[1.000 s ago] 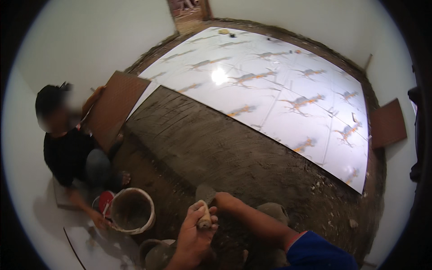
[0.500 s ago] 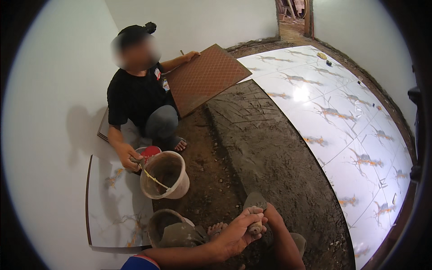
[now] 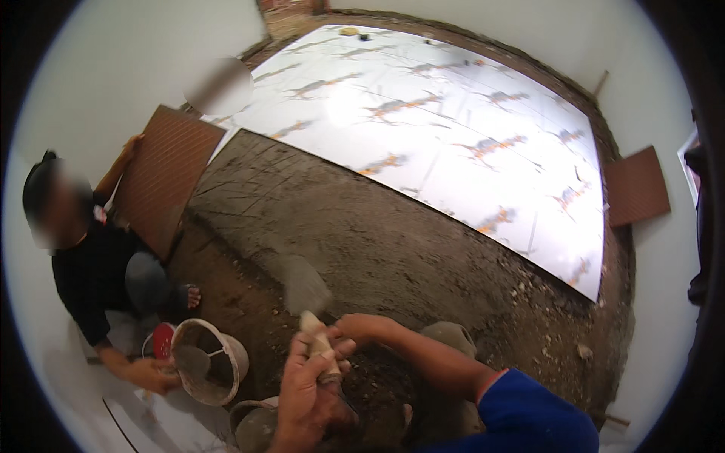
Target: The person scoops cement from a bucket and spreads it on the floor using a trowel. They then place a large tile onto the prepared cement bed and adjust its position. The person works alongside another individual who is also laying tiles.
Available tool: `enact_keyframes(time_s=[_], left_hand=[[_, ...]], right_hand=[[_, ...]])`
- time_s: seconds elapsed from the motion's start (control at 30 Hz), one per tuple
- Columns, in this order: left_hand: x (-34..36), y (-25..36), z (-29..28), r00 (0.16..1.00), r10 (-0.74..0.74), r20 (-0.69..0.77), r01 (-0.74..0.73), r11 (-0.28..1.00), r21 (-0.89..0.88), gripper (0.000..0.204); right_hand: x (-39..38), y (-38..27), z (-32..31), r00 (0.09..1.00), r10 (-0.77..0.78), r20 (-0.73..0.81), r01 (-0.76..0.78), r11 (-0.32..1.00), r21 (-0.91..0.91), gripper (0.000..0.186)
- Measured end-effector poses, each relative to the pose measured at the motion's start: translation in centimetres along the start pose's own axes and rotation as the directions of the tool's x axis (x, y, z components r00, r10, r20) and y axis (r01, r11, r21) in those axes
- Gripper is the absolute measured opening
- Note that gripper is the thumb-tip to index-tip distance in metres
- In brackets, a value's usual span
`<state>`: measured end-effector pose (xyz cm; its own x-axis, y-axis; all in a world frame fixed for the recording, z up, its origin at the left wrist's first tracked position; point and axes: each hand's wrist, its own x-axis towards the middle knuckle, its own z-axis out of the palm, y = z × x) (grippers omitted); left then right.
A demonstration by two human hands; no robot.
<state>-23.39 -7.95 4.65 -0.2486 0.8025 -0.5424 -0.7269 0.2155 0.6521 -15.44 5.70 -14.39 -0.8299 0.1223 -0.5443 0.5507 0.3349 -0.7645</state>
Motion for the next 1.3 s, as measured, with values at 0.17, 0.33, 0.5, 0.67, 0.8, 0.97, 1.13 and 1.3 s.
enact_keyframes(time_s=[0.17,0.33,0.5,0.67,0.8,0.97,1.13,1.3], left_hand=[[1.5,2.5,3.1,0.83,0.513,0.217,-0.537,0.631,0.56,0.064],[5.1,1.0,4.9,0.921,0.367,0.129,-0.335,0.581,0.742,0.059],[9.7,-8.5,7.5,0.855,0.19,0.482,-0.507,0.123,0.853,0.046],[10.8,-11.4,10.9,0.742,-0.06,0.668,-0.665,-0.193,0.721,0.033],[11.9,-8.9,12.9,0.837,-0.071,0.543,-0.547,-0.074,0.834,0.03],[15.4,-3.1,15.1,0.834,0.127,0.537,-0.53,-0.084,0.844,0.026],[22.4,1.4,17.8,0.678,0.302,0.67,-0.58,-0.34,0.74,0.023],[33.8,-3.1,17.3,0.651,0.481,0.587,-0.504,-0.304,0.808,0.028]], right_hand=[[-3.2,-1.7,-3.6,0.968,-0.245,-0.06,0.205,0.626,0.753,0.06],[-8.5,-2.7,-4.3,0.694,-0.383,-0.61,0.588,-0.189,0.787,0.074],[-13.0,4.6,-3.7,0.563,0.303,-0.769,0.797,0.046,0.602,0.037],[-20.4,23.3,3.2,0.011,0.963,-0.27,0.961,0.064,0.268,0.018],[-29.2,36.6,12.5,-0.24,0.937,0.254,0.954,0.18,0.239,0.027],[-36.1,41.8,17.8,-0.559,0.782,0.276,0.52,0.071,0.851,0.046],[-34.3,42.9,16.0,-0.653,0.694,-0.302,-0.203,0.223,0.953,0.048],[-31.1,47.1,15.4,-0.572,0.724,-0.386,-0.333,0.225,0.916,0.039]])
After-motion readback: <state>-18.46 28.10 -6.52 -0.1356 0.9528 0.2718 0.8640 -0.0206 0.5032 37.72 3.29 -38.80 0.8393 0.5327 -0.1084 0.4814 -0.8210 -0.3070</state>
